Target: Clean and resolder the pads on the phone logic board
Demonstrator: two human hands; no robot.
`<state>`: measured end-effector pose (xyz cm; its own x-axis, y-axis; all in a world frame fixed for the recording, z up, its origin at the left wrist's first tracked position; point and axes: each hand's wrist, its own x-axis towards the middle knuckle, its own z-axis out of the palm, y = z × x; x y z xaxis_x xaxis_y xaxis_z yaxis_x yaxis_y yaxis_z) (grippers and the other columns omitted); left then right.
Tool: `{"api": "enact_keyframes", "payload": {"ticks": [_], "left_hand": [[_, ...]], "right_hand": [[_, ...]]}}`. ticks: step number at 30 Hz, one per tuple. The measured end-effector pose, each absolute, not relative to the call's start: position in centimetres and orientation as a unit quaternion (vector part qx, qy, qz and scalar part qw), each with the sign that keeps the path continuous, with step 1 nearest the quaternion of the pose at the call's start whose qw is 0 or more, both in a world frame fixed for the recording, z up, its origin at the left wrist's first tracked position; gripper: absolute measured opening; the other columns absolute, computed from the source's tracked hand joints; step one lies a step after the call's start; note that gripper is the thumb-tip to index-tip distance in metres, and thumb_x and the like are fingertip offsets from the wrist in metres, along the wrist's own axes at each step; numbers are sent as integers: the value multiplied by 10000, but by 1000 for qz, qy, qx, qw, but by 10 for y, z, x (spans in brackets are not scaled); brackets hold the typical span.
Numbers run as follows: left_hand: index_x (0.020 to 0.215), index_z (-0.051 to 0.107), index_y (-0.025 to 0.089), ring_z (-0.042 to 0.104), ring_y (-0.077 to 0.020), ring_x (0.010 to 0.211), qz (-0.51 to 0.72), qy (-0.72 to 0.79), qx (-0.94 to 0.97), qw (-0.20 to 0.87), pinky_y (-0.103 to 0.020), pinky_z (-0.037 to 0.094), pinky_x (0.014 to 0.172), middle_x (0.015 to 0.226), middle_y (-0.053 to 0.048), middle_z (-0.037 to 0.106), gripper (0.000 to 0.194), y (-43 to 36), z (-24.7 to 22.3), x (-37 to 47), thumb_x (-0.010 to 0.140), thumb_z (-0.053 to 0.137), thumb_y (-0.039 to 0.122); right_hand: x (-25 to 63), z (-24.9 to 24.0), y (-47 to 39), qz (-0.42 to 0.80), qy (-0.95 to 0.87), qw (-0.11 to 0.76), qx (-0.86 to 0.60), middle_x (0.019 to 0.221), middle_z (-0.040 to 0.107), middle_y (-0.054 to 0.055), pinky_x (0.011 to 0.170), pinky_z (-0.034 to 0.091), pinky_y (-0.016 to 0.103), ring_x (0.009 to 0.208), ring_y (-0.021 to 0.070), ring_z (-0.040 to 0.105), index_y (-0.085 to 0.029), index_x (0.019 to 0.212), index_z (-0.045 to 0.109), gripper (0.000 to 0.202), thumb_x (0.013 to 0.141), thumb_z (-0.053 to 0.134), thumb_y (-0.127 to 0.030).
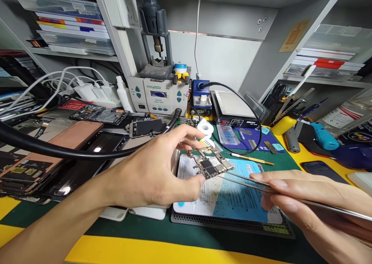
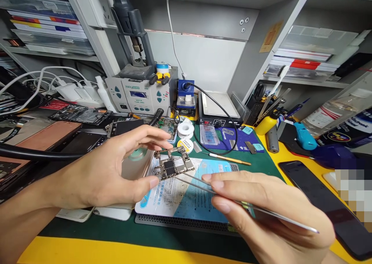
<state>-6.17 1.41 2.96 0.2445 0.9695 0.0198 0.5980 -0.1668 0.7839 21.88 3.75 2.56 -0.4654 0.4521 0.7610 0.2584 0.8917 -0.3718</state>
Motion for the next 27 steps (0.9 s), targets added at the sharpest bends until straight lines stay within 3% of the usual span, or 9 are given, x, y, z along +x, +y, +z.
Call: {"api": "enact_keyframes", "payload": {"ticks": [14,16,18,22,27], "left_hand": [[1352,518,356,620,-244,1293,280,548,714,334,-372,566,1043,1351,-6,662,641,12,28,-62,775,776,464],[1353,518,368,622,-236,1293,274,550,720,323,-371,555,1066,1353,9,661,646,12,28,-62,772,779,474],[1351,520,377,632,-230,1280,270,552,727,306,-365,549,1074,1346,23,663,657,12,29,-62,760,787,477],[1346,526,386,649,-222,1252,269,553,738,278,-347,548,1064,1336,40,666,664,11,29,-61,744,797,456],[1350,520,379,656,-221,1243,273,547,743,273,-337,557,1045,1334,38,669,673,11,29,-61,743,799,457]], "right_hand": [[225,20,35,113,-837,478,-242,880,850,-78,590,689,192,625,188,816,-471,1193,806,580,759,781,-87],[227,15,35,136,-817,490,-270,896,855,-68,623,702,224,626,190,811,-474,1146,819,499,785,782,-131],[227,12,36,154,-791,506,-309,783,841,-67,658,712,257,587,190,793,-458,1055,845,393,812,772,-158],[224,8,37,201,-761,499,-362,700,810,-80,443,641,210,442,153,715,-435,824,857,241,804,798,-203],[224,4,38,232,-760,493,-354,621,765,-69,440,643,218,410,149,685,-415,916,872,236,805,827,-212]]}}
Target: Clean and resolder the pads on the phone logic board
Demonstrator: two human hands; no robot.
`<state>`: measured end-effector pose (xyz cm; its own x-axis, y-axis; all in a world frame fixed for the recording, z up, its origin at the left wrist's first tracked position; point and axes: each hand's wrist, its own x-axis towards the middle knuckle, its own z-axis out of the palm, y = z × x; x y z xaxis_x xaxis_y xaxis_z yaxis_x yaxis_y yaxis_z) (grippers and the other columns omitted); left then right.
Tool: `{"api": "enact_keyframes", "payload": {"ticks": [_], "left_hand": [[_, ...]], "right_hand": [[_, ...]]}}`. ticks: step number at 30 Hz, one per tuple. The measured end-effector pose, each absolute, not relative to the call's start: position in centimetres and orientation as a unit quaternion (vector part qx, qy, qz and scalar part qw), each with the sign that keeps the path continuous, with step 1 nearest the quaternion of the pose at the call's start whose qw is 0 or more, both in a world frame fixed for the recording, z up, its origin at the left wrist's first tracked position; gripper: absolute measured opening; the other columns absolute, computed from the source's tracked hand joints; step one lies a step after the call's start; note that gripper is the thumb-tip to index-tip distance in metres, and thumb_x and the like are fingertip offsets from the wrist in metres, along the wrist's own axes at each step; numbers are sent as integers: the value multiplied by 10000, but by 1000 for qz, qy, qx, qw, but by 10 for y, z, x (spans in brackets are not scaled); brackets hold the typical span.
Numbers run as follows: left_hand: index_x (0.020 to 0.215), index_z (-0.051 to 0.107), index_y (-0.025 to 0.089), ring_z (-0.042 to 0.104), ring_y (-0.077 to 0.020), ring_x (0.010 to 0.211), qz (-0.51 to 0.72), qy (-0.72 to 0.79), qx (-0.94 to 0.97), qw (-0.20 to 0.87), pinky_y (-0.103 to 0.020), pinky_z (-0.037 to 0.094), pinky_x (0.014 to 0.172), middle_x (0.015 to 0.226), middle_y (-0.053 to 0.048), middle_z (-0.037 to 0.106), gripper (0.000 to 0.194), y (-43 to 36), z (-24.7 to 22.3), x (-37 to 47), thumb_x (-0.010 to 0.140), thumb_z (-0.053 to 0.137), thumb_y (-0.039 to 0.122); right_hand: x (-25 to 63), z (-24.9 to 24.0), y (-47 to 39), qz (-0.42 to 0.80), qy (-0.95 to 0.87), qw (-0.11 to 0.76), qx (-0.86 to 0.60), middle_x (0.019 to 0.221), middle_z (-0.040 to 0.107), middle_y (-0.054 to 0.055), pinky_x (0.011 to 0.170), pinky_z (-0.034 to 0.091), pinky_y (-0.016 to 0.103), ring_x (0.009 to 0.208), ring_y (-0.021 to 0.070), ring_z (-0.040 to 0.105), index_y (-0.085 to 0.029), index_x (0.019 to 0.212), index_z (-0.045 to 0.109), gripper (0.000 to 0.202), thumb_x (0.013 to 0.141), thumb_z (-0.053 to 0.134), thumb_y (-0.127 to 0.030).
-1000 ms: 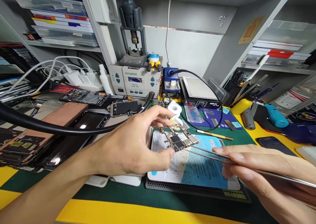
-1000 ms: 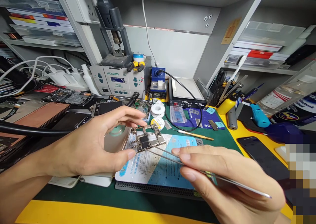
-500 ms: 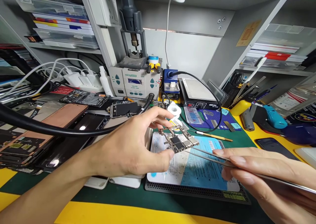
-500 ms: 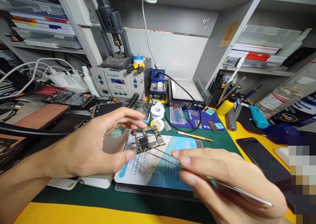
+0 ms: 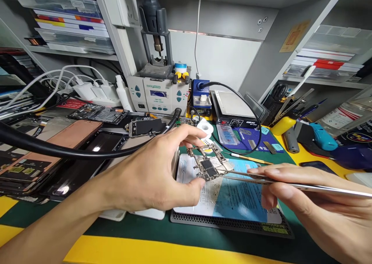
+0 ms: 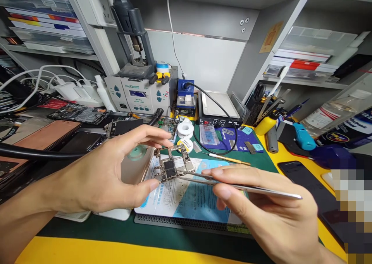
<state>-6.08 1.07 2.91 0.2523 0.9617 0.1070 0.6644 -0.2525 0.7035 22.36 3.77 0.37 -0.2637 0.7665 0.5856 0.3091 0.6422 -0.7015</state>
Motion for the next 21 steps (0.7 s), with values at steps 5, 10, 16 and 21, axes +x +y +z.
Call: {"api": "enact_keyframes", "payload": {"ticks": [5,10,16,21], "left_hand": [[1354,527,360,659,-225,1241,282,541,745,269,-336,557,1054,1328,22,675,672,12,29,-61,743,796,445],[1357,545,345,666,-235,1236,283,543,742,273,-327,569,1034,1323,3,682,680,12,29,-61,736,806,445],[1343,576,305,675,-259,1216,293,539,738,281,-331,578,1015,1305,-30,692,677,12,31,-61,719,814,416],[1351,565,326,674,-272,1215,280,539,743,280,-343,590,1001,1320,-22,680,689,11,33,-61,718,815,431]], "right_hand": [[225,6,38,209,-779,483,-341,592,754,-77,493,665,211,429,149,698,-413,927,867,240,823,805,-205],[223,9,38,179,-794,484,-321,707,822,-83,646,702,219,540,160,765,-415,922,849,231,833,801,-207],[225,8,36,191,-784,494,-324,671,812,-58,633,714,270,525,195,765,-397,901,862,223,809,821,-198],[225,10,37,270,-752,478,-365,611,783,-49,425,636,209,416,178,710,-401,846,879,185,787,844,-229]]}}
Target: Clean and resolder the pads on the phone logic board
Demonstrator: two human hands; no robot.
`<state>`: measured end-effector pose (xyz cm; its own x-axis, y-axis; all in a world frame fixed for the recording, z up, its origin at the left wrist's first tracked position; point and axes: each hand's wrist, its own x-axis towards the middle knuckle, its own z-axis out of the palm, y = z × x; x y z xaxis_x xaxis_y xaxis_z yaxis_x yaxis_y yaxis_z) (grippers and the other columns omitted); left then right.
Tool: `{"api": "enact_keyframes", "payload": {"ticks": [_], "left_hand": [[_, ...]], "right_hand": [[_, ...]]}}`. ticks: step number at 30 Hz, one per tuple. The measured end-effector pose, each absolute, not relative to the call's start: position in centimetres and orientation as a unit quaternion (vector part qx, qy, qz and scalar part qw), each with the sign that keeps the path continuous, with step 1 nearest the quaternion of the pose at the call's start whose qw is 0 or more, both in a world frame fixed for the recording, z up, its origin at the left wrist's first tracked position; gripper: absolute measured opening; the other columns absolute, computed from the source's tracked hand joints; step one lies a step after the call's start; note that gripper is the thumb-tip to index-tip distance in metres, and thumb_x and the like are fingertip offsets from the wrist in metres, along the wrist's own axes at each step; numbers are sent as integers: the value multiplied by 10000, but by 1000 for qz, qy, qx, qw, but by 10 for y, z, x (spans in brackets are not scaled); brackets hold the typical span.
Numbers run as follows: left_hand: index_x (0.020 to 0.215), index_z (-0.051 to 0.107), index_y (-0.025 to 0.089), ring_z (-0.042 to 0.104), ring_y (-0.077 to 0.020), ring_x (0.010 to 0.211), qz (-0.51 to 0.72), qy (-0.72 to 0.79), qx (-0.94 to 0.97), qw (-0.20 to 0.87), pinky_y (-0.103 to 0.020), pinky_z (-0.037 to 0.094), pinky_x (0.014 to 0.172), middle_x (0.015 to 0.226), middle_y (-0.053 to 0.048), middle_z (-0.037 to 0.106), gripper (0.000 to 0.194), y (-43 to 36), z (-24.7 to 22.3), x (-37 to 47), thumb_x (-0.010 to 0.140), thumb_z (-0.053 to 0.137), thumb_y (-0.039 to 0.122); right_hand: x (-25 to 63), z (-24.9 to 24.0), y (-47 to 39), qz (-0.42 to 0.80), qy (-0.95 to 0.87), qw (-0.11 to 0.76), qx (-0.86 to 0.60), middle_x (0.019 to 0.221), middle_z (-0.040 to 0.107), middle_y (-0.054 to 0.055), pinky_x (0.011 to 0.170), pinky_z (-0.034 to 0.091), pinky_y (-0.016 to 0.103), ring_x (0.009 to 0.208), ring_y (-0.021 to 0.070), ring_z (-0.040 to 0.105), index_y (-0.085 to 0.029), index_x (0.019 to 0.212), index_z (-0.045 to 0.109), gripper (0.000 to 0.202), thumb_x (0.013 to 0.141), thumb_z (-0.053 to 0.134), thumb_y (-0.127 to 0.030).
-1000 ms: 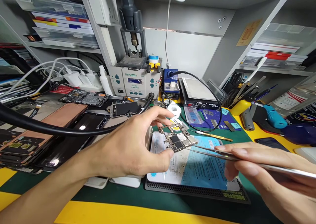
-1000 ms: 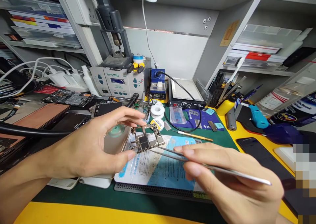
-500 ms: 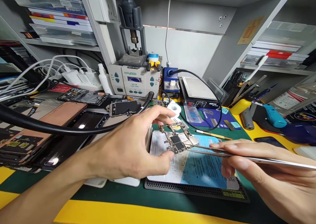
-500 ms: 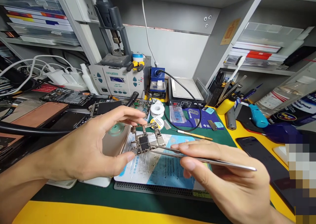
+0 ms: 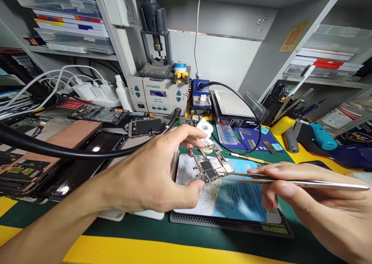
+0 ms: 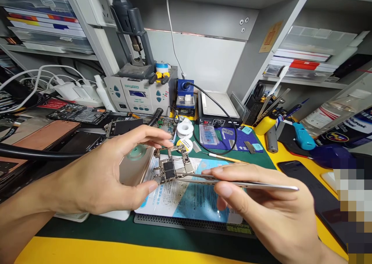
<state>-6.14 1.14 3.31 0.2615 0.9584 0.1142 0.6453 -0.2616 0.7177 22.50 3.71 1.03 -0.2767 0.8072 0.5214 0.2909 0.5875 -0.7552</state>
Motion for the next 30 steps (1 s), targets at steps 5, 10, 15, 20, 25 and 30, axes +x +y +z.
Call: {"api": "enact_keyframes", "payload": {"ticks": [5,10,15,20,25,30], "left_hand": [[1331,580,308,685,-262,1180,283,526,754,273,-328,587,1006,1304,-28,684,674,11,34,-60,706,814,403],[1338,574,315,697,-258,1163,284,522,753,281,-321,598,982,1298,-19,685,696,10,34,-62,696,825,412],[1369,550,322,700,-265,1175,277,528,749,289,-306,619,920,1324,-20,675,720,10,34,-62,706,817,405],[1364,562,321,702,-284,1175,276,528,743,306,-308,634,868,1321,-30,681,722,11,35,-62,698,825,421],[1365,548,335,701,-277,1183,273,528,745,302,-295,638,828,1341,-18,674,704,11,35,-62,718,810,426],[1369,539,331,710,-283,1170,272,529,743,307,-271,635,757,1344,-27,668,717,11,34,-62,715,814,430]], "right_hand": [[222,13,39,326,-738,459,-372,610,789,-47,386,604,185,362,158,677,-432,856,881,165,789,859,-282],[223,15,38,355,-730,450,-373,560,764,-41,382,599,199,356,169,675,-434,864,883,147,787,873,-309],[224,14,39,350,-734,453,-365,575,773,-40,365,586,201,353,170,671,-440,873,881,178,788,871,-284],[224,13,39,345,-738,455,-359,592,783,-45,372,593,209,363,178,681,-448,882,879,179,791,868,-294],[225,13,39,346,-738,457,-356,616,794,-35,379,594,203,372,175,686,-432,891,881,200,788,869,-260],[226,13,39,339,-741,458,-356,625,799,-34,378,593,202,378,176,689,-430,891,881,196,793,867,-261]]}}
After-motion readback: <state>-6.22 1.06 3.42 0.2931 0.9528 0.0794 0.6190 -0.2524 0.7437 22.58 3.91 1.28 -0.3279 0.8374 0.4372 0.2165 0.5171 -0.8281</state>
